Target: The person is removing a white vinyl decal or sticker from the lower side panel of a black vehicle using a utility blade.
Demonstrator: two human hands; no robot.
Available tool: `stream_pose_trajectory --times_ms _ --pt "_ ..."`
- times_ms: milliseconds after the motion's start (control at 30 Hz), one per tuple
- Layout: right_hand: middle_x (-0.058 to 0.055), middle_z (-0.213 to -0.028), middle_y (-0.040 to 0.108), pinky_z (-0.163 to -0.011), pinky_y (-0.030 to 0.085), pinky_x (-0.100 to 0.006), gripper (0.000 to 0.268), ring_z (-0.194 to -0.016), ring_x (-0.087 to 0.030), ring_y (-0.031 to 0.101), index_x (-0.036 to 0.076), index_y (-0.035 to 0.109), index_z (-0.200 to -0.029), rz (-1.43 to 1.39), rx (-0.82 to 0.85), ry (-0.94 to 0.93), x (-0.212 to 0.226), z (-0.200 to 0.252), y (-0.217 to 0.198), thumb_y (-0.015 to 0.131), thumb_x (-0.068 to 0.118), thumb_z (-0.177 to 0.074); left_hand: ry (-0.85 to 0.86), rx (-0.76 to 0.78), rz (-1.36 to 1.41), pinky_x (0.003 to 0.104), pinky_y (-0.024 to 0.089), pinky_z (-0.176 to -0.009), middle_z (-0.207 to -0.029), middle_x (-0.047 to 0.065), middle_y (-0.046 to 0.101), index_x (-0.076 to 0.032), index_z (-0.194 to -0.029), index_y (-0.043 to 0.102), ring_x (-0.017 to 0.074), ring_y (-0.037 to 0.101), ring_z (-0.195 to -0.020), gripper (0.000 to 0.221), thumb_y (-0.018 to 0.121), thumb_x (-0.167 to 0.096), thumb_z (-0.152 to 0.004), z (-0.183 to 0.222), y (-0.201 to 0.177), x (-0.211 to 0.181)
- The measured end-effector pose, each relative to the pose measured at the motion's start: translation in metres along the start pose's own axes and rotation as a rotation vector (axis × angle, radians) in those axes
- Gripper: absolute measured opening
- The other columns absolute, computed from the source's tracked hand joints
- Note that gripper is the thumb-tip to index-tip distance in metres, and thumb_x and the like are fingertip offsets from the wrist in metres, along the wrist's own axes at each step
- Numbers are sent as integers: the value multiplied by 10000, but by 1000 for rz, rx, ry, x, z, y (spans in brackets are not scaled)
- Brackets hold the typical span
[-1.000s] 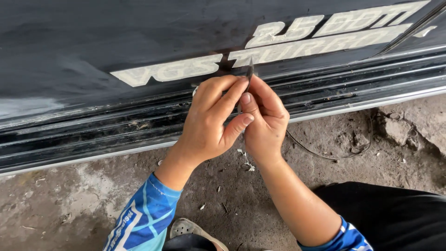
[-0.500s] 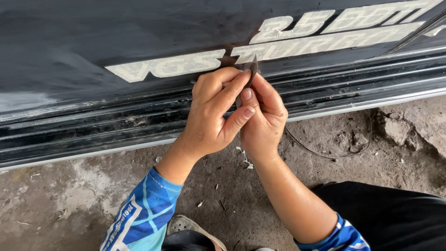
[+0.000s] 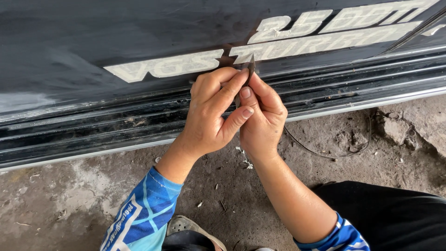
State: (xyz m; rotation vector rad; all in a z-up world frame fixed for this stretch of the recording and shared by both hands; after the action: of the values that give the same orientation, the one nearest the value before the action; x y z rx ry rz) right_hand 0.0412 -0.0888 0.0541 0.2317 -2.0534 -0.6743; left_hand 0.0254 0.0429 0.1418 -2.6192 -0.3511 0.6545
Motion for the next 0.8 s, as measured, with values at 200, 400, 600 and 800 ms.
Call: stream_pose_trajectory --times_ms 200,400,600,800 --pt "-63 -1231 707 -880 537 -236 280 -1015 -90 634 8 678 -1352 -8 18 -22 2 0 1 648 -44 -1078 -10 6 -4 396 437 -1082 -1381 100 598 -22 -1443 604 268 570 -1215 556 644 -436 -1075 1 1 2" --pt "-67 -1241 707 -895 538 -236 282 -1027 -91 638 8 676 -1352 -37 3 -4 2 0 3 647 -33 -1074 -2 8 -3 395 444 -1078 -1388 103 594 -23 -1447 596 271 573 -1210 559 652 -434 -1073 0 0 1" --pt "-75 -1248 708 -922 546 -249 277 -1048 -105 647 3 678 -1343 -40 -25 -2 -3 1 -1 650 -30 -1070 1 14 -13 397 447 -1090 -1399 111 589 -22 -1458 590 283 573 -1226 562 656 -431 -1078 1 0 1" --pt "-80 -1251 711 -916 550 -251 280 -1047 -107 650 2 678 -1338 -29 -19 -2 0 0 0 659 -35 -1061 2 9 -16 402 442 -1089 -1390 113 593 -18 -1449 593 287 575 -1220 563 652 -432 -1071 1 0 1"
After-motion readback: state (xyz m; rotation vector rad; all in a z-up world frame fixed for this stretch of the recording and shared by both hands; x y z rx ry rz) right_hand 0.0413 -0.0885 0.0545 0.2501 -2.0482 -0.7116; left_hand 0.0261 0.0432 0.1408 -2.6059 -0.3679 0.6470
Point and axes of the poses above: each hand's wrist, its own z-axis away from the middle knuckle, its own y-axis out of the palm, x = y × z, the point moved 9 cm from there along -z, towards the middle knuckle
